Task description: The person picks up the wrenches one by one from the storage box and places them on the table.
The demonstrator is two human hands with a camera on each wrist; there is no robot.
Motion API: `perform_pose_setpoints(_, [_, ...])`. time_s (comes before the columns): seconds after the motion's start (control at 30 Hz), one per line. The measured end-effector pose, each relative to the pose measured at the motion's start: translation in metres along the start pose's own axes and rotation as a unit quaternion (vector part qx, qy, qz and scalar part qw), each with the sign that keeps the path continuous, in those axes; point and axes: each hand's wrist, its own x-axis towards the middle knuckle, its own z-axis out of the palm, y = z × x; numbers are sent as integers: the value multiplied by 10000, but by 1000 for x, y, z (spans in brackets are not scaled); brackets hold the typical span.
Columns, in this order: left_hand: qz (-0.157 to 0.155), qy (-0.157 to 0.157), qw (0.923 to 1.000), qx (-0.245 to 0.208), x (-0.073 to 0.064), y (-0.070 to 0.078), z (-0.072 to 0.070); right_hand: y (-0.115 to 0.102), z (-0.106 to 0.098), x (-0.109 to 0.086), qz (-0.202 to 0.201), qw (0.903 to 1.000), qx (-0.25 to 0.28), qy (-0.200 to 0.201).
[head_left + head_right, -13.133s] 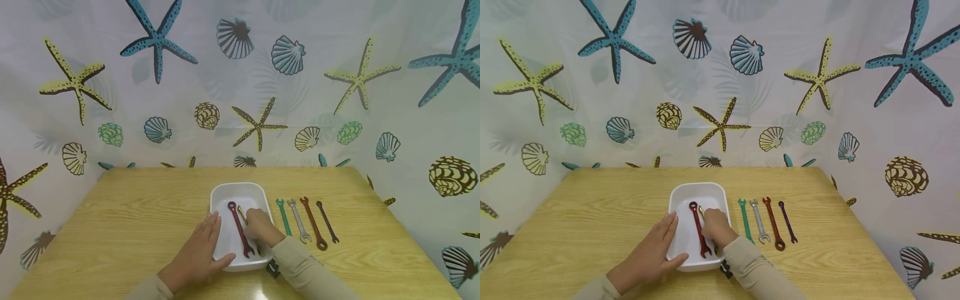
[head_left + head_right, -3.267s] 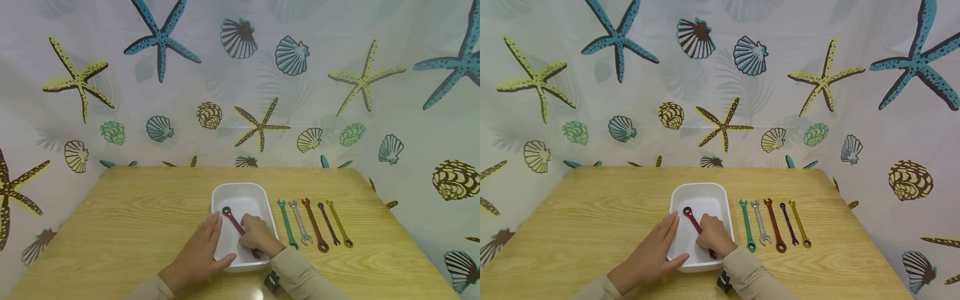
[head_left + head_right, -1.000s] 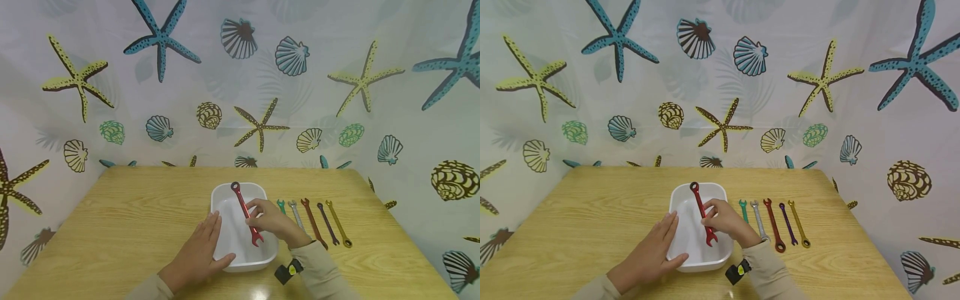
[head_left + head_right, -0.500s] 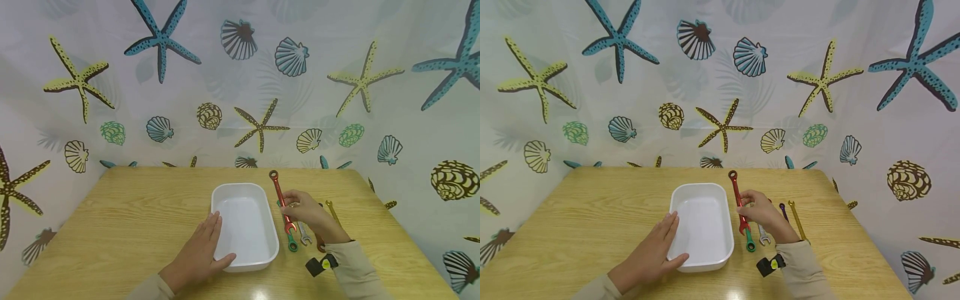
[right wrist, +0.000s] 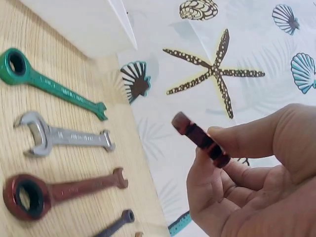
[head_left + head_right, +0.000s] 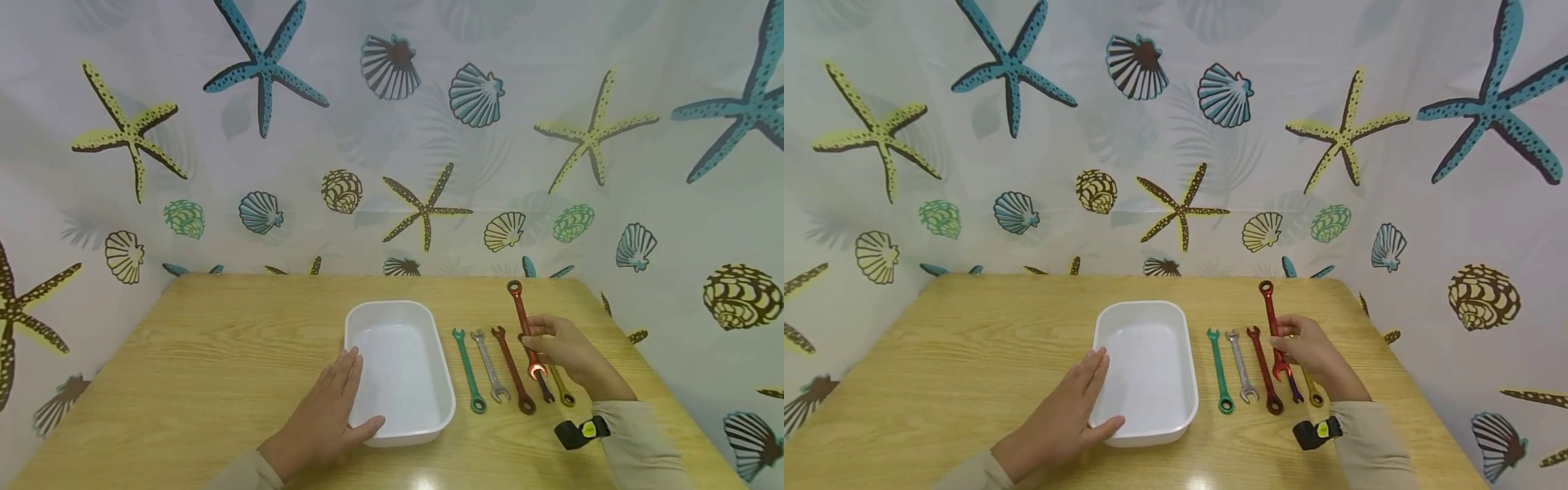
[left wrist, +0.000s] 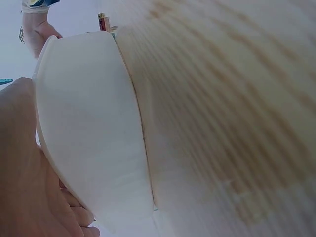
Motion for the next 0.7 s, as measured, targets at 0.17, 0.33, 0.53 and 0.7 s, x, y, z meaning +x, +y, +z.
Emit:
perform_pose_setpoints(0.17, [14, -39, 10000, 46, 0, -1, 1, 22, -22, -2, 154, 9995, -246, 134])
perform_pose_setpoints(0.33, [22, -22, 10000, 45, 0, -1, 1, 40, -31, -2, 376, 9983, -380, 217])
perform_pose_setpoints(0.53, [41, 30, 10000, 55, 0, -1, -1, 59, -38, 1, 580, 9968, -513, 202])
perform_pose_setpoints(0.7, [11, 3, 10000, 36, -1, 0, -1, 74, -40, 4, 731, 9955, -578, 184])
